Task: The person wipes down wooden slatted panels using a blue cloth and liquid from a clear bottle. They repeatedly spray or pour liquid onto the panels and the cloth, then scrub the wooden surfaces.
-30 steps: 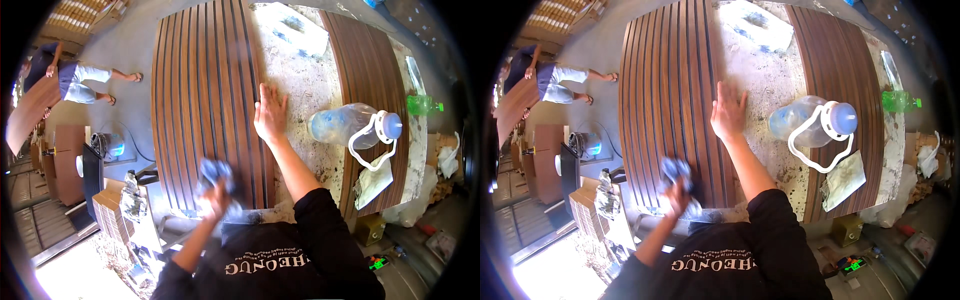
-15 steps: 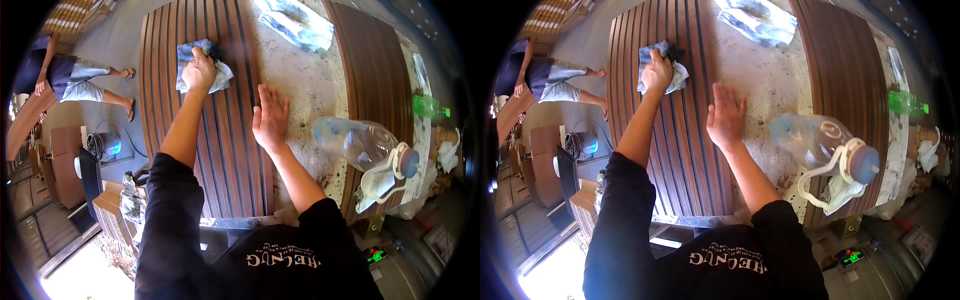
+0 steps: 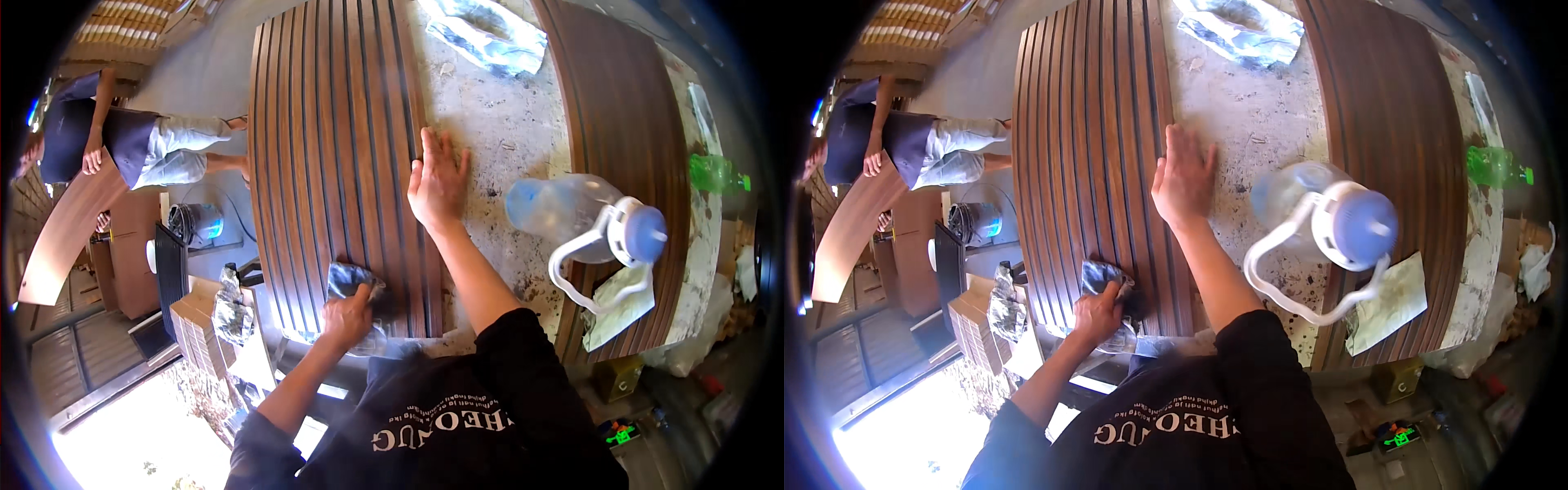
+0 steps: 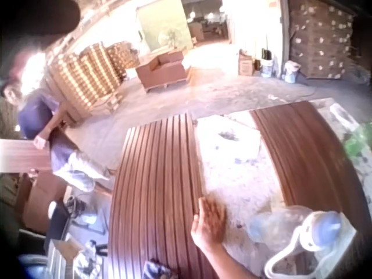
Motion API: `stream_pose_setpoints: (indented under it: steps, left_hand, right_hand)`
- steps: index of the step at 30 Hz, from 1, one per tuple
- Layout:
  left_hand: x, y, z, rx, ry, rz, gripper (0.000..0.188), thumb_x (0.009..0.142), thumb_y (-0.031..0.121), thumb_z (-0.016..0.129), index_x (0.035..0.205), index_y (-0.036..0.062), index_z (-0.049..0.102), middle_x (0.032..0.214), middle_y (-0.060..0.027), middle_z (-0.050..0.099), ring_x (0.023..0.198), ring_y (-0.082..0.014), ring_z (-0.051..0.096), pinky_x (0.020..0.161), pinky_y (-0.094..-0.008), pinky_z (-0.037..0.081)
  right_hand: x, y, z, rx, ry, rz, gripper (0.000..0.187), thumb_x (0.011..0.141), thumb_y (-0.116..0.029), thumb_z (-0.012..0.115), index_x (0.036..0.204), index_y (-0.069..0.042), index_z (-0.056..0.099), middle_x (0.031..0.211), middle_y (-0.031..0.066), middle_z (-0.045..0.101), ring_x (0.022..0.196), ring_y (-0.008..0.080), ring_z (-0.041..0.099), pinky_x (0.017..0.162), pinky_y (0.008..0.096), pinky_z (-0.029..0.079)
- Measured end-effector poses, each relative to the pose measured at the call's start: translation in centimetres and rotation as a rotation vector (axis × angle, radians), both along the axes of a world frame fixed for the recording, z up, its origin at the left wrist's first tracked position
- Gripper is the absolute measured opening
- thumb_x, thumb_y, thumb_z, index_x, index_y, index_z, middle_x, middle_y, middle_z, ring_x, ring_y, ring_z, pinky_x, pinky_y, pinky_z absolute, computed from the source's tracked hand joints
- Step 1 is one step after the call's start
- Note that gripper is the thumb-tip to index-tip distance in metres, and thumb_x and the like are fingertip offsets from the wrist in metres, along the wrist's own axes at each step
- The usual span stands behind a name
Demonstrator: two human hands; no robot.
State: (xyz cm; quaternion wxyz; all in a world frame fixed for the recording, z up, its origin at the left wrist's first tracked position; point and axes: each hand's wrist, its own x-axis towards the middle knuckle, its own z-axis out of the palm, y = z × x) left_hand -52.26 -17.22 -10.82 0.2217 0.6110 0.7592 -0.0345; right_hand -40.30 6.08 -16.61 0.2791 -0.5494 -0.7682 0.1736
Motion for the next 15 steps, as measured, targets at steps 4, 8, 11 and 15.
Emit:
stream_pose_setpoints:
  steps: [4, 8, 11, 15]
  left_hand:
    - [-1.7, 12.6, -4.0, 0.342, 0.084, 0.215, 0.047, 0.085, 0.016, 0.058, 0.129, 0.0046, 0.048, 0.066, -0.0222, 0.064, 0.047, -0.0332, 0.062, 0.046, -0.0422, 0.052]
    - [-8.7, 29.9, -1.8, 0.373, 0.187, 0.259, 0.026, 0.090, 0.030, 0.048, 0.113, 0.0174, 0.049, 0.085, -0.0258, 0.067, 0.078, -0.0462, 0.064, 0.067, -0.0555, 0.051]
    - [-7.9, 31.1, -1.8, 0.447, 0.182, 0.267, 0.026, 0.087, 0.027, 0.050, 0.111, 0.0176, 0.048, 0.086, -0.0284, 0.066, 0.081, -0.0484, 0.063, 0.072, -0.0585, 0.048]
    - [-4.7, 20.4, -5.0, 0.431, 0.159, 0.160, 0.036, 0.083, 0.027, 0.058, 0.118, 0.0195, 0.049, 0.067, -0.0245, 0.063, 0.063, -0.0451, 0.063, 0.055, -0.0575, 0.049]
  right_hand:
    - [1.7, 0.5, -0.8, 0.014, -0.030, -0.024, 0.054, 0.092, -0.020, 0.047, 0.143, -0.009, 0.035, 0.144, 0.0091, 0.044, 0.137, 0.0276, 0.036, 0.114, 0.0518, 0.019]
    - [0.6, -0.4, 0.1, 0.083, 0.022, 0.021, 0.055, 0.091, -0.018, 0.050, 0.143, -0.010, 0.036, 0.143, 0.0084, 0.045, 0.136, 0.0280, 0.037, 0.112, 0.0531, 0.020]
    - [1.1, -0.3, 0.0, 0.093, 0.031, 0.032, 0.055, 0.090, -0.018, 0.051, 0.143, -0.011, 0.037, 0.141, 0.0084, 0.047, 0.134, 0.0283, 0.039, 0.111, 0.0544, 0.021]
    - [1.0, 0.7, -1.8, 0.157, 0.006, -0.004, 0.054, 0.089, -0.018, 0.054, 0.141, -0.011, 0.039, 0.136, 0.0103, 0.051, 0.129, 0.0294, 0.043, 0.108, 0.0563, 0.024]
